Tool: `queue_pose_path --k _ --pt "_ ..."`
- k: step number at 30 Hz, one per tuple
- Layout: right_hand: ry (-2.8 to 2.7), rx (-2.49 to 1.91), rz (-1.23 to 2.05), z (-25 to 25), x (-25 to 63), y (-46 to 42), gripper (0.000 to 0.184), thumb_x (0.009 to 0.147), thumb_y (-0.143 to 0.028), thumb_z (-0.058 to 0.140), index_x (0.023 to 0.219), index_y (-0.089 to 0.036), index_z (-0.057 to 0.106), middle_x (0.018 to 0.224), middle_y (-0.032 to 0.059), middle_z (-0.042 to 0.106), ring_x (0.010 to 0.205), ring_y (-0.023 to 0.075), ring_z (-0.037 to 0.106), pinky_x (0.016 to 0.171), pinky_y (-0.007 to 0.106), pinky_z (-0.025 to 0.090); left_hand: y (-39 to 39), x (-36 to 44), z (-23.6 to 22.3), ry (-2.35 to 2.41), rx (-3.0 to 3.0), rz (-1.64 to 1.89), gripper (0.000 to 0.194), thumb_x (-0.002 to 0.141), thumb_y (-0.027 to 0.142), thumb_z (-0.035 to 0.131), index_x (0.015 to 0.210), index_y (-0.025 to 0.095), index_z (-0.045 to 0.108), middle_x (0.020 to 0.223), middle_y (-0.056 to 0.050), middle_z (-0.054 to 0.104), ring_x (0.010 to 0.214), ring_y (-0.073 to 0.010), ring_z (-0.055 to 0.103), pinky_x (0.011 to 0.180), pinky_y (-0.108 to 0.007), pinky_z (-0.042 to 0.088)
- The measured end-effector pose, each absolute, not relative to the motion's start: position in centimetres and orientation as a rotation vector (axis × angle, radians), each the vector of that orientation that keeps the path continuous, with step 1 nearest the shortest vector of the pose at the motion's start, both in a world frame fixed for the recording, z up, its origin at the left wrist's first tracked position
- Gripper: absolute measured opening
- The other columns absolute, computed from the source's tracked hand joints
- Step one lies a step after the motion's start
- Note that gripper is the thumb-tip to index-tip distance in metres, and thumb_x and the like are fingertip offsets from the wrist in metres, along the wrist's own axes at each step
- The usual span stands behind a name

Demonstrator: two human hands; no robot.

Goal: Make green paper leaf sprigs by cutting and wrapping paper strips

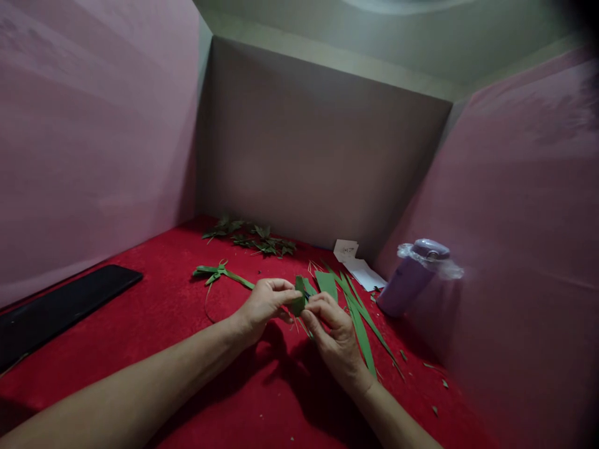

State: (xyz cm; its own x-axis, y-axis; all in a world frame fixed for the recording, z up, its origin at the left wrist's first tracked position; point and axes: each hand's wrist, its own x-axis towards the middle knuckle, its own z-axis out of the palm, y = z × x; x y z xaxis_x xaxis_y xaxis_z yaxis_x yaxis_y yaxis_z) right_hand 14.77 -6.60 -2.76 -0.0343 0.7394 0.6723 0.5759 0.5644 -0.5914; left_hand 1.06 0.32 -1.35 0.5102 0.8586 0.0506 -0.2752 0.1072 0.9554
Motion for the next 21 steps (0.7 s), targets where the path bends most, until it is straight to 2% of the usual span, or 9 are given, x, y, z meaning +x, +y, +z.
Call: queue_pose_path --k 4,9,21 --pt "-1.703 -1.127 0.219 -2.86 14.57 -6.62 0.022 0.087 -0.021 0.049 0.065 -0.018 0.054 0.069 0.0008 0.052 0.068 0.0143 0.049 0.065 0.027 0.040 0.04 1.09 -1.23 0.610 1.188 0.961 0.017 0.057 0.024 0.072 0.063 0.013 0.060 0.056 0.002 0.059 0.047 -0.0085 0.052 0.046 -0.021 0.045" --pt "-1.657 -1.168 0.237 -3.04 14.54 -6.58 0.023 0.087 -0.023 0.047 0.065 -0.019 0.052 0.066 -0.0006 0.050 0.064 0.0135 0.045 0.061 0.025 0.038 -0.04 1.02 -1.07 0.601 1.220 0.959 0.015 0.060 0.025 0.071 0.063 0.013 0.062 0.058 0.000 0.060 0.050 -0.0109 0.055 0.047 -0.021 0.045" --pt "-1.576 -1.251 0.226 -2.88 14.73 -6.54 0.024 0.087 -0.027 0.047 0.064 -0.020 0.049 0.064 -0.0015 0.048 0.062 0.0137 0.045 0.059 0.024 0.035 0.12 0.82 -1.25 0.512 1.290 0.899 0.024 0.062 0.032 0.073 0.071 0.010 0.069 0.063 -0.005 0.066 0.055 -0.0127 0.058 0.055 -0.024 0.047"
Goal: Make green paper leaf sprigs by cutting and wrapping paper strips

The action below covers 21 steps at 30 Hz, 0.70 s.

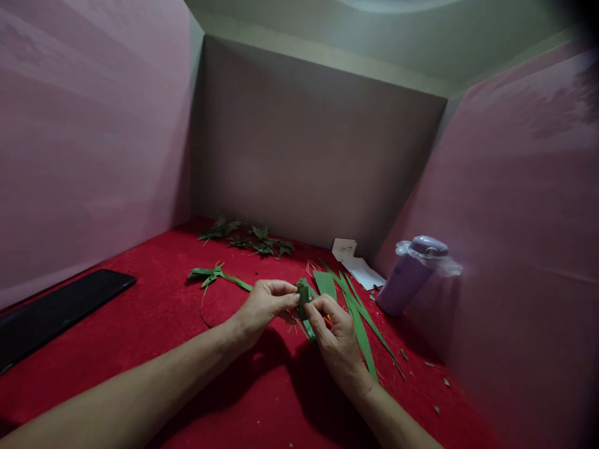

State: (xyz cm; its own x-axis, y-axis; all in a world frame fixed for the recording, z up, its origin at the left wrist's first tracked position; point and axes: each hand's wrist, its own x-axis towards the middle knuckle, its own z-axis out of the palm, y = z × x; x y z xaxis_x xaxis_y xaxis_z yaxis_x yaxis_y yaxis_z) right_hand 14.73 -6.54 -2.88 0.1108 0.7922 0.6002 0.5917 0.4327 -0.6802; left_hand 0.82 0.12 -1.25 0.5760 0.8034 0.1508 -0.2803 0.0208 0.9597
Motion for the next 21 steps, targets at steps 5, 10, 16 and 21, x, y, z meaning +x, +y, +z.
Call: queue_pose_path --k 5,10,16,21 --pt "-1.560 -1.275 0.203 -2.84 14.70 -6.71 0.025 0.087 -0.028 0.048 0.063 -0.020 0.049 0.063 -0.0018 0.048 0.061 0.0137 0.044 0.058 0.024 0.035 -0.16 0.84 -0.97 0.508 1.319 0.901 0.020 0.065 0.029 0.070 0.070 0.009 0.069 0.062 -0.005 0.066 0.054 -0.0119 0.057 0.057 -0.025 0.046" --pt "-1.544 -1.296 0.190 -2.80 14.68 -6.76 0.025 0.087 -0.028 0.048 0.064 -0.019 0.051 0.063 -0.0014 0.050 0.061 0.0136 0.045 0.059 0.025 0.035 -0.47 0.91 -0.80 0.508 1.345 0.904 0.015 0.066 0.023 0.066 0.073 0.011 0.070 0.063 -0.004 0.067 0.058 -0.0126 0.058 0.061 -0.025 0.046" --pt "-1.528 -1.309 0.208 -3.11 14.72 -6.68 0.025 0.087 -0.028 0.048 0.064 -0.019 0.053 0.064 -0.0006 0.051 0.062 0.0143 0.047 0.060 0.025 0.037 -0.71 1.01 -0.46 0.512 1.358 0.902 0.017 0.063 0.024 0.070 0.071 0.010 0.070 0.059 -0.002 0.065 0.054 -0.0108 0.055 0.059 -0.024 0.045" --pt "-1.518 -1.299 0.235 -3.52 14.82 -6.56 0.025 0.088 -0.029 0.048 0.065 -0.019 0.053 0.065 -0.0002 0.052 0.063 0.0146 0.047 0.061 0.026 0.037 -0.70 1.24 -0.69 0.533 1.348 0.924 0.019 0.062 0.028 0.071 0.065 0.009 0.067 0.053 -0.001 0.061 0.050 -0.0093 0.053 0.055 -0.022 0.043"
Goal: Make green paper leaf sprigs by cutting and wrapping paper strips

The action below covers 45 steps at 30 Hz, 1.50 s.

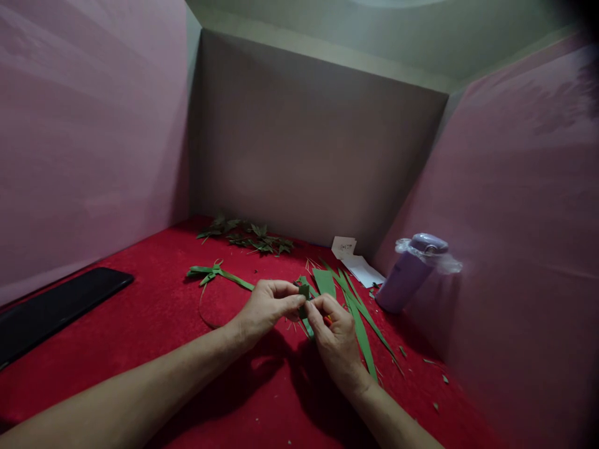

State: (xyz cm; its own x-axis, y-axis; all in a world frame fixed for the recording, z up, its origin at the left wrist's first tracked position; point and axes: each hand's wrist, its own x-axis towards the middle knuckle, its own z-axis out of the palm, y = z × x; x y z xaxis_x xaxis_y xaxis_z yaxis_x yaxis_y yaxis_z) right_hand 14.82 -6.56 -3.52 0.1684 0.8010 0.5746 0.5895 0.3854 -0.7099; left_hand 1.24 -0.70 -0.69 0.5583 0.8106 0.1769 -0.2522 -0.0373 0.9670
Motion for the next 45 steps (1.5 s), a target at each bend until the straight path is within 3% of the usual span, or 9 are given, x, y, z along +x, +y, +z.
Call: queue_pose_path --k 9,14,16,19,27,45 --pt "-1.460 -1.267 0.324 -3.5 14.6 -6.6 0.025 0.086 -0.035 0.050 0.067 -0.019 0.055 0.067 0.0000 0.052 0.064 0.0146 0.047 0.060 0.025 0.038 -0.5 1.3 -1.1 0.564 1.287 0.942 0.020 0.064 0.030 0.071 0.062 0.011 0.065 0.055 -0.001 0.062 0.051 -0.0099 0.054 0.054 -0.023 0.044" --pt "-1.351 -1.242 0.423 -3.3 14.8 -6.6 0.031 0.088 -0.046 0.041 0.085 -0.019 0.056 0.068 -0.0010 0.052 0.058 0.0134 0.045 0.052 0.023 0.036 0.0 1.1 -1.5 0.602 1.206 0.955 0.020 0.067 0.031 0.070 0.066 0.012 0.065 0.062 -0.002 0.062 0.056 -0.0114 0.055 0.053 -0.023 0.045" --pt "-1.357 -1.207 0.504 -3.4 14.7 -6.4 0.031 0.085 -0.048 0.046 0.089 -0.019 0.057 0.072 0.0001 0.055 0.061 0.0141 0.049 0.054 0.023 0.039 0.0 1.2 -1.5 0.597 1.185 0.964 0.018 0.066 0.030 0.071 0.067 0.013 0.065 0.062 -0.001 0.061 0.057 -0.0106 0.054 0.053 -0.022 0.044" --pt "-1.349 -1.159 0.616 -3.4 14.5 -6.2 0.026 0.080 -0.043 0.057 0.086 -0.018 0.058 0.071 -0.0001 0.056 0.061 0.0135 0.050 0.056 0.023 0.041 -0.2 1.2 -1.6 0.569 1.161 0.966 0.017 0.065 0.029 0.072 0.067 0.013 0.066 0.063 0.000 0.059 0.058 -0.0097 0.053 0.055 -0.022 0.043" --pt "-1.232 -1.127 0.741 -3.0 14.4 -6.1 0.025 0.076 -0.040 0.061 0.067 -0.018 0.053 0.056 -0.0044 0.050 0.048 0.0092 0.043 0.049 0.021 0.037 -0.3 1.4 -2.0 0.498 1.086 0.948 0.016 0.065 0.028 0.074 0.070 0.015 0.066 0.068 0.000 0.058 0.063 -0.0100 0.052 0.060 -0.023 0.042" --pt "-1.263 -1.255 0.500 -3.2 14.9 -6.0 0.014 0.078 -0.031 0.053 0.071 -0.019 0.052 0.057 -0.0031 0.054 0.049 0.0120 0.050 0.049 0.023 0.040 -0.3 1.6 -2.7 0.455 1.011 0.877 0.014 0.068 0.029 0.072 0.073 0.017 0.067 0.068 0.001 0.063 0.060 -0.0096 0.054 0.056 -0.022 0.038"
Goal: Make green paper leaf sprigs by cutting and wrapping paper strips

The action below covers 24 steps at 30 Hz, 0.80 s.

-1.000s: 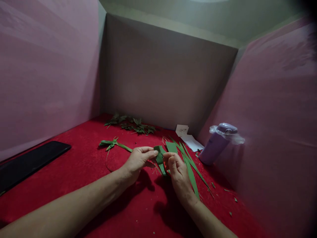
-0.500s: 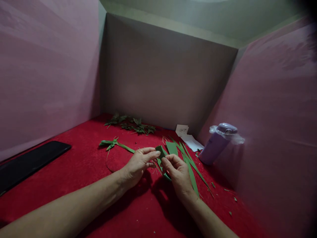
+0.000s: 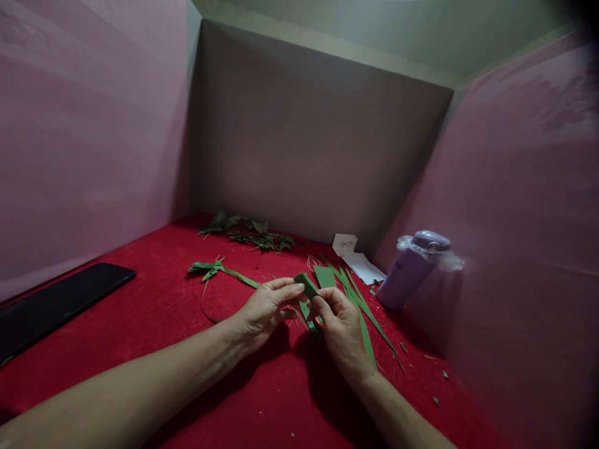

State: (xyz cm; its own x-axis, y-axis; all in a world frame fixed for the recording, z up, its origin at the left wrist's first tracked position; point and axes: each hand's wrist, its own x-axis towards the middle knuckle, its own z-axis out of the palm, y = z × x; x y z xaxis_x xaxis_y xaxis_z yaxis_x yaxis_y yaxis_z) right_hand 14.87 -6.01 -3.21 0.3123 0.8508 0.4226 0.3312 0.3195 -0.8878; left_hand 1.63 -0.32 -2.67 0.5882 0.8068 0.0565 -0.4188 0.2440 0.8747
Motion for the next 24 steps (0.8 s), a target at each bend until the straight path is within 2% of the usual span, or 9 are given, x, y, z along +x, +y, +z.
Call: queue_pose_path --k 4,8,10,14,16,21,24 --pt "-1.325 -1.336 0.351 -3.4 15.8 -6.0 0.012 0.081 -0.026 0.050 0.070 -0.019 0.051 0.058 -0.0020 0.054 0.050 0.0125 0.048 0.048 0.023 0.038 -0.4 1.6 -2.2 0.456 1.104 0.882 0.014 0.068 0.027 0.071 0.076 0.015 0.070 0.076 -0.004 0.067 0.070 -0.0133 0.057 0.065 -0.025 0.041" --pt "-1.444 -1.373 0.169 -3.2 16.5 -6.0 0.011 0.079 -0.020 0.051 0.068 -0.020 0.052 0.057 -0.0021 0.050 0.052 0.0138 0.043 0.052 0.026 0.033 -0.3 1.2 -1.2 0.543 1.512 1.146 0.041 0.063 0.018 0.074 0.103 0.022 0.066 0.107 -0.006 0.064 0.100 -0.0204 0.052 0.089 -0.032 0.036" --pt "-1.528 -1.360 0.098 -3.1 16.4 -6.1 0.011 0.077 -0.018 0.053 0.066 -0.020 0.053 0.061 0.0000 0.051 0.058 0.0159 0.045 0.058 0.028 0.034 -0.3 1.0 -0.9 0.559 1.846 1.260 0.040 0.064 0.017 0.073 0.103 0.024 0.066 0.109 -0.006 0.063 0.106 -0.0231 0.048 0.094 -0.036 0.032" --pt "-1.660 -1.328 0.044 -2.9 15.9 -6.2 0.016 0.079 -0.019 0.050 0.063 -0.020 0.054 0.065 0.0031 0.052 0.066 0.0190 0.046 0.065 0.031 0.033 -0.5 0.9 -1.2 0.578 2.095 1.147 0.011 0.068 0.020 0.070 0.076 0.027 0.073 0.079 -0.005 0.067 0.094 -0.0247 0.049 0.091 -0.039 0.029" --pt "-1.682 -1.322 0.048 -2.9 15.7 -6.4 0.016 0.080 -0.019 0.048 0.065 -0.021 0.054 0.067 0.0035 0.053 0.067 0.0192 0.047 0.065 0.031 0.035 -0.5 1.0 -1.5 0.648 2.007 1.134 0.010 0.066 0.018 0.070 0.066 0.027 0.073 0.071 -0.003 0.064 0.086 -0.0236 0.049 0.088 -0.038 0.030" --pt "-1.611 -1.333 0.140 -2.8 15.3 -6.7 0.004 0.083 -0.021 0.051 0.084 -0.020 0.054 0.074 0.0027 0.059 0.067 0.0171 0.054 0.063 0.027 0.041 -0.2 1.4 -1.5 0.698 1.750 1.088 0.006 0.066 0.021 0.066 0.066 0.020 0.072 0.064 -0.003 0.063 0.066 -0.0182 0.053 0.066 -0.030 0.040" --pt "-1.566 -1.325 0.206 -2.8 15.1 -6.7 0.006 0.084 -0.025 0.052 0.082 -0.020 0.053 0.071 0.0012 0.059 0.062 0.0153 0.054 0.059 0.025 0.042 -0.2 1.5 -1.3 0.667 1.601 1.016 0.009 0.065 0.022 0.065 0.065 0.015 0.070 0.059 -0.003 0.065 0.057 -0.0149 0.055 0.059 -0.027 0.041"
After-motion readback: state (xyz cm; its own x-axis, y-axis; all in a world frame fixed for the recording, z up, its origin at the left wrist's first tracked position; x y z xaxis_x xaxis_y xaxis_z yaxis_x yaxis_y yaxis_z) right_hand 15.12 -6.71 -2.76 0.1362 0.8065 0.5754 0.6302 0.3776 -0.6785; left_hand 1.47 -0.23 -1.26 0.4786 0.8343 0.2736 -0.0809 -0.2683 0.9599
